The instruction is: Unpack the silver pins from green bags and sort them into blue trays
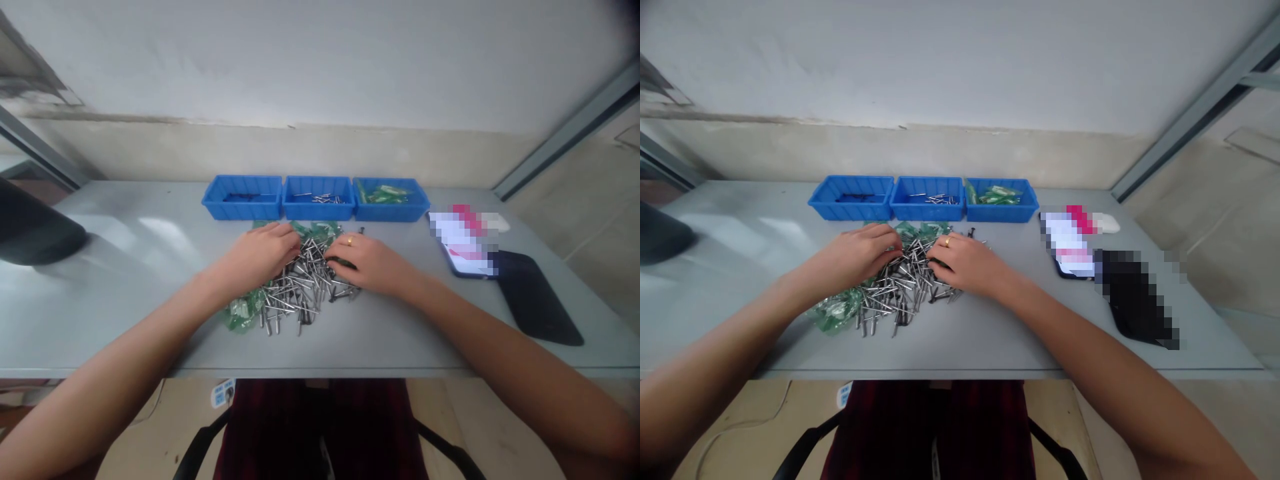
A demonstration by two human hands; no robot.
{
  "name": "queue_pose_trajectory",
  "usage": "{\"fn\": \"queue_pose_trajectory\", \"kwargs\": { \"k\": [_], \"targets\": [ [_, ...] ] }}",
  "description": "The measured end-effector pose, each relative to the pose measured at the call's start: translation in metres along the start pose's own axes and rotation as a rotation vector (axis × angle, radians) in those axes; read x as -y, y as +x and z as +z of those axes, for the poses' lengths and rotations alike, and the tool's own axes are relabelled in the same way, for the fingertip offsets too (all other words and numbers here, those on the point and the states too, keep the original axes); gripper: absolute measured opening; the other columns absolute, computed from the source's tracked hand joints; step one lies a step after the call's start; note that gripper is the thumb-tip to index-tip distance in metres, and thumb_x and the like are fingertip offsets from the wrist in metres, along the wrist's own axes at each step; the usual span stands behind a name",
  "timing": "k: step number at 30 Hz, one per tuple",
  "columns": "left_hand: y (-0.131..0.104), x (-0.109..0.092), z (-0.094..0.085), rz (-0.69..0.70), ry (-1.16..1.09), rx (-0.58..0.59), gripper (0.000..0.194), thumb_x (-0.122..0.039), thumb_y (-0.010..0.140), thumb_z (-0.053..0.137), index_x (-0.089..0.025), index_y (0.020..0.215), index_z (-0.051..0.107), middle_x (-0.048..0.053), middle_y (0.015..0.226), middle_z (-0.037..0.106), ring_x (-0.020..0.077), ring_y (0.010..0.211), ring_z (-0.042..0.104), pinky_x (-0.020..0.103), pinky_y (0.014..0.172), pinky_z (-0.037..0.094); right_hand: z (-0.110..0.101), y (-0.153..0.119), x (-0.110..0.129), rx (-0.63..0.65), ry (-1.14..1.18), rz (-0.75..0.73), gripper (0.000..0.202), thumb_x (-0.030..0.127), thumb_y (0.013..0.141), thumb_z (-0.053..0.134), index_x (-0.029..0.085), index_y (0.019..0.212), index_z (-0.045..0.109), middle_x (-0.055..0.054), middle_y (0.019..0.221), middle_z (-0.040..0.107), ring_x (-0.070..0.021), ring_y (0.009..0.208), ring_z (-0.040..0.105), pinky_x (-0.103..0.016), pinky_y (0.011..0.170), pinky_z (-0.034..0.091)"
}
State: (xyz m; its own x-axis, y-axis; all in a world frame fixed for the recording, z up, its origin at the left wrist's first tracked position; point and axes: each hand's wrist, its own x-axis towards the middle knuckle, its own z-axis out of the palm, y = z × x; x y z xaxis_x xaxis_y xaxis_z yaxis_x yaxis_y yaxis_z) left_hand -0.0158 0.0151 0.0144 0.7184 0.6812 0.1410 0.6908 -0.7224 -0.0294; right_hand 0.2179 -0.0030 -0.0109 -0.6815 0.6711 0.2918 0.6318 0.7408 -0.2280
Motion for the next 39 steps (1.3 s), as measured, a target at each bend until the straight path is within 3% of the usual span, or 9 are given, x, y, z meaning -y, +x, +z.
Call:
{"fn": "queue_pose_trajectory", "kwargs": {
  "k": [5, 11, 21, 27, 32, 39],
  "targets": [
    [0.0, -0.011, 0.004, 0.024, -0.311, -0.097, 0.02, -0.026, 0.097, 0.04, -0.017, 0.096, 0.058, 0.005, 0.09, 0.065, 0.0168, 0.08, 0.06, 0.028, 0.068, 0.045, 0.003, -0.001, 0.0, -0.187, 0.01, -0.054, 0.021, 0.022, 0.092, 0.046, 0.016, 0.099, 0.065, -0.009, 0.093, 0.068, -0.0196, 0.088, 0.061, -0.033, 0.078, 0.048],
    [-0.001, -0.024, 0.007, -0.056, -0.644, -0.119, 0.016, -0.03, 0.093, 0.05, -0.019, 0.091, 0.062, -0.001, 0.081, 0.067, 0.0119, 0.07, 0.06, 0.023, 0.062, 0.044, 0.003, -0.001, 0.002, -0.337, 0.0, -0.154, 0.018, 0.022, 0.091, 0.048, 0.017, 0.097, 0.064, -0.006, 0.08, 0.068, -0.0162, 0.075, 0.061, -0.03, 0.07, 0.048],
    [-0.001, -0.025, 0.007, -0.122, -0.713, -0.224, 0.016, -0.034, 0.089, 0.058, -0.019, 0.093, 0.059, 0.0, 0.082, 0.067, 0.0125, 0.074, 0.063, 0.023, 0.065, 0.049, 0.001, -0.002, 0.003, -0.362, -0.051, -0.158, 0.016, 0.023, 0.091, 0.049, 0.019, 0.093, 0.064, -0.004, 0.077, 0.068, -0.0151, 0.072, 0.061, -0.028, 0.066, 0.047],
    [-0.001, -0.019, 0.008, -0.197, -0.557, -0.302, 0.018, -0.034, 0.085, 0.062, -0.018, 0.093, 0.058, 0.001, 0.08, 0.066, 0.0134, 0.073, 0.062, 0.024, 0.061, 0.046, -0.003, -0.002, 0.003, -0.404, -0.09, -0.086, 0.015, 0.022, 0.091, 0.049, 0.02, 0.092, 0.063, -0.003, 0.075, 0.067, -0.015, 0.07, 0.059, -0.028, 0.065, 0.045],
    [0.0, -0.021, 0.005, -0.197, -0.641, -0.24, 0.016, -0.032, 0.088, 0.056, -0.018, 0.087, 0.063, 0.0, 0.075, 0.066, 0.0124, 0.069, 0.06, 0.024, 0.061, 0.046, -0.003, -0.003, 0.002, -0.464, -0.091, -0.1, 0.012, 0.021, 0.09, 0.051, 0.02, 0.094, 0.063, -0.002, 0.075, 0.066, -0.0144, 0.07, 0.059, -0.027, 0.066, 0.045],
    [0.0, -0.025, 0.003, -0.219, -0.797, -0.2, 0.021, -0.032, 0.089, 0.054, -0.018, 0.099, 0.066, 0.0, 0.073, 0.065, 0.0123, 0.067, 0.058, 0.024, 0.063, 0.047, -0.004, -0.003, 0.003, -0.464, -0.099, -0.091, 0.012, 0.022, 0.09, 0.051, 0.02, 0.092, 0.063, -0.001, 0.072, 0.065, -0.0141, 0.068, 0.058, -0.027, 0.064, 0.044]
  ]
}}
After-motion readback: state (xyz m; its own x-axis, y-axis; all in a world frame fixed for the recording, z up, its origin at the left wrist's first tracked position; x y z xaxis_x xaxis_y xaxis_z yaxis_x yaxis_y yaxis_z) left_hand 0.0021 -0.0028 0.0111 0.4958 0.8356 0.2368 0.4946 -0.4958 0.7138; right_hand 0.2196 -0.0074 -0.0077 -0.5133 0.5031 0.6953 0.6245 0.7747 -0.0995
